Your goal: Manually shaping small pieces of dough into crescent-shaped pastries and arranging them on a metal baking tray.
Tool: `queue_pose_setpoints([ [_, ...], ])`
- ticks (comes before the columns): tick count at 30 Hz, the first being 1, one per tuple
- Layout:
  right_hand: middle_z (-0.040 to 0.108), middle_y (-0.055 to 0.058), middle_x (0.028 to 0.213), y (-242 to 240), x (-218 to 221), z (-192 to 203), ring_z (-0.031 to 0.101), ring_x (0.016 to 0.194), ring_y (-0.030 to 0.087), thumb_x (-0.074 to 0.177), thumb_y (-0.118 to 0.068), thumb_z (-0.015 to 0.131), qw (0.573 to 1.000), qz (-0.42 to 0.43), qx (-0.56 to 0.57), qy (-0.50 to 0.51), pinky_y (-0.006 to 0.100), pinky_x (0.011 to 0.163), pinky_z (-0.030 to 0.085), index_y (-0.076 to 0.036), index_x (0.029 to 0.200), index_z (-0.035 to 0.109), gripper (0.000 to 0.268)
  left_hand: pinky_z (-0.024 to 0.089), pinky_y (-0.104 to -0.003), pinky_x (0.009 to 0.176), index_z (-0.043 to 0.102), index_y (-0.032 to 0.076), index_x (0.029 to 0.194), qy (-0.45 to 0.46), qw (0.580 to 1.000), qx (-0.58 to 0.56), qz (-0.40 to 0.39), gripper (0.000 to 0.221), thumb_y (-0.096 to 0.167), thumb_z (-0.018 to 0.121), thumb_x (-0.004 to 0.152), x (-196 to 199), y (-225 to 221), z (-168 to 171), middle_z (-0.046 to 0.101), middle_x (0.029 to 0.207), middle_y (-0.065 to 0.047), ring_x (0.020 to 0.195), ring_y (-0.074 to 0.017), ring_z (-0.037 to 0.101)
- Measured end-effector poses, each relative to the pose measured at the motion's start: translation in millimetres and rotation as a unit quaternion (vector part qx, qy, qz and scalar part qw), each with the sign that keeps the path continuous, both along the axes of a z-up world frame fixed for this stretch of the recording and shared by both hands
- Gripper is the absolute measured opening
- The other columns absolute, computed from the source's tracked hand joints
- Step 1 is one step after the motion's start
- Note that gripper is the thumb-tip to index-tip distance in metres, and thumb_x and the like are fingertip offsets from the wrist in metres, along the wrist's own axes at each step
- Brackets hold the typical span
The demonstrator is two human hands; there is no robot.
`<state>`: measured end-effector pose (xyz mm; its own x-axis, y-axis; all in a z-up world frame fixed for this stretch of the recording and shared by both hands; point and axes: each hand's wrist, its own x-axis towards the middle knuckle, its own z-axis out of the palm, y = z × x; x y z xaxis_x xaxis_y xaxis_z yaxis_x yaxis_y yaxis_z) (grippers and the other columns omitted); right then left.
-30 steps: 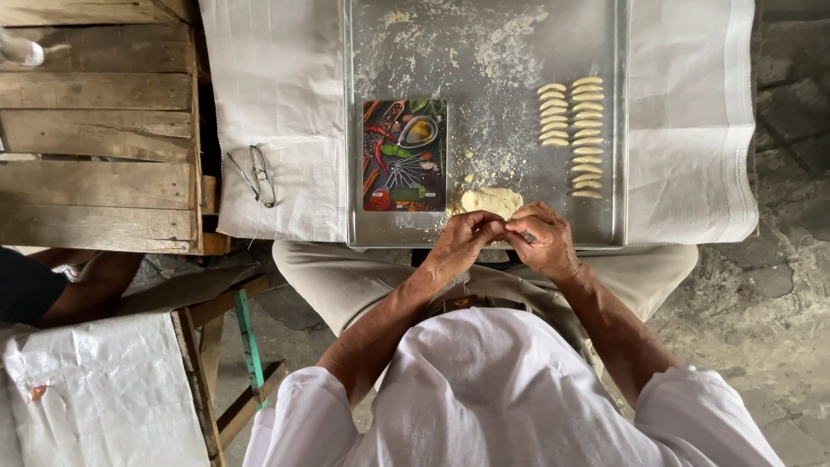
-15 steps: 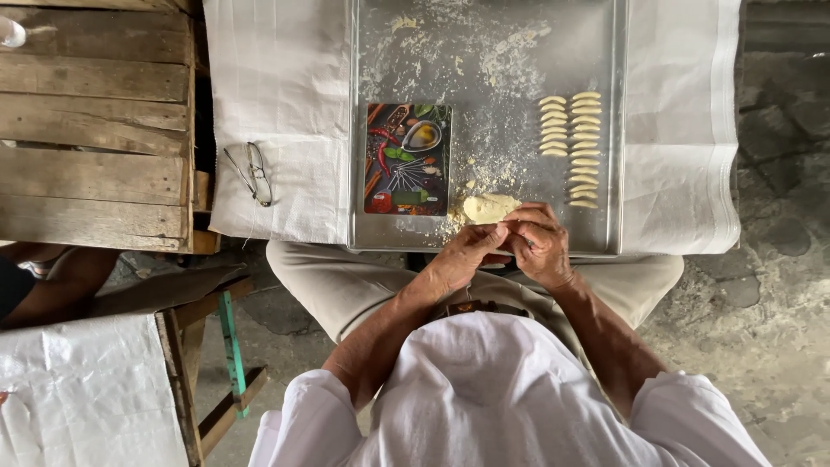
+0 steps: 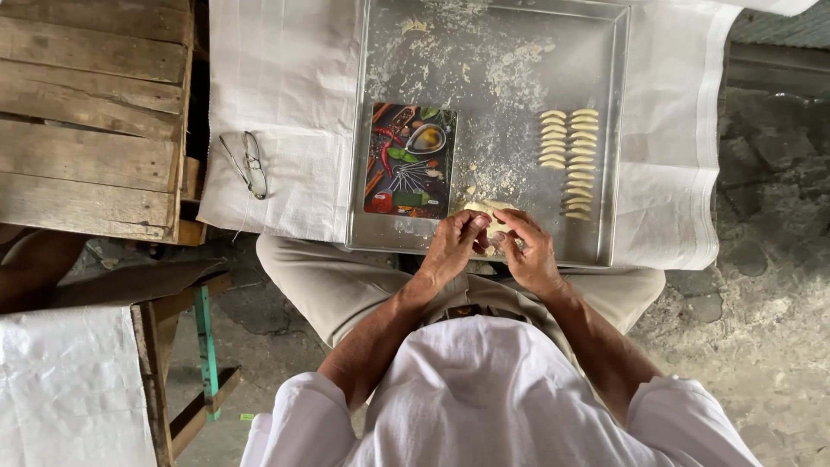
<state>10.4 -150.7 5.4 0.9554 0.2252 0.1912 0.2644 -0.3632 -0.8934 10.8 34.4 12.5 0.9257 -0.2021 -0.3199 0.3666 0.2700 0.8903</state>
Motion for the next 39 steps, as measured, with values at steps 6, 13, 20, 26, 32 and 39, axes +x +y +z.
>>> queue_pose_setpoints([
  [6,0.071,0.022,0.101,8.7,4.0,0.4,0.072,0.090,0.033,0.094,-0.003,0.078,0.998,-0.035,0.042,0.007,0.037,0.065,0.059,0.006,0.109,0.075,0.019,0.063,-0.036,0.075,0.073,-0.001,0.090,-0.010,0.999,-0.047,0.026,0.034,0.030,0.068,0.104,-1.9,-4.1,9.9,0.072,0.078,-0.014,0.080,-0.0195,0.073],
  [13,0.072,0.015,0.101,2.2,-1.9,-4.2,0.071,0.086,0.029,0.091,-0.007,0.079,1.000,-0.009,0.008,-0.018,0.035,0.063,0.058,-0.004,0.111,0.079,0.020,0.062,-0.033,0.076,0.074,-0.002,0.100,0.007,0.999,-0.037,-0.004,0.033,0.031,0.073,0.101,-9.3,-4.7,-13.2,0.074,0.085,-0.017,0.085,-0.0201,0.071],
  [20,0.075,0.018,0.090,-4.6,-5.0,-28.3,0.074,0.072,0.030,0.100,-0.009,0.071,0.999,-0.039,0.012,0.020,0.038,0.059,0.059,-0.002,0.111,0.076,0.014,0.053,-0.052,0.094,0.070,0.010,0.117,-0.122,0.921,0.339,-0.147,0.044,0.049,0.055,0.106,-7.4,7.5,23.8,0.071,0.109,-0.022,0.109,-0.0324,0.067],
  [26,0.075,0.015,0.085,-13.1,-3.5,-25.6,0.065,0.061,0.021,0.102,-0.018,0.074,0.994,-0.102,-0.016,0.042,0.035,0.056,0.052,-0.005,0.108,0.078,0.015,0.030,-0.056,0.113,0.055,0.011,0.140,-0.193,0.706,0.647,-0.215,0.089,0.083,0.034,0.092,-16.7,26.1,-24.7,0.034,0.160,-0.028,0.149,-0.0437,0.029],
  [32,0.075,0.012,0.084,-17.0,-5.3,-27.4,0.062,0.058,0.021,0.100,-0.023,0.077,0.990,-0.124,-0.044,0.040,0.034,0.056,0.050,-0.009,0.107,0.079,0.016,0.031,-0.057,0.112,0.058,0.007,0.135,-0.222,0.694,0.655,-0.200,0.096,0.087,0.035,0.087,-16.1,28.0,-35.0,0.042,0.155,-0.030,0.148,-0.0430,0.032],
  [39,0.074,0.016,0.087,-18.3,-3.0,-33.8,0.065,0.063,0.023,0.103,-0.020,0.073,0.991,-0.122,-0.027,0.042,0.036,0.057,0.051,-0.005,0.112,0.078,0.018,0.035,-0.061,0.108,0.059,0.009,0.127,-0.257,0.728,0.617,-0.152,0.095,0.090,0.035,0.085,-25.7,33.6,-56.5,0.034,0.158,-0.027,0.146,-0.0444,0.032],
])
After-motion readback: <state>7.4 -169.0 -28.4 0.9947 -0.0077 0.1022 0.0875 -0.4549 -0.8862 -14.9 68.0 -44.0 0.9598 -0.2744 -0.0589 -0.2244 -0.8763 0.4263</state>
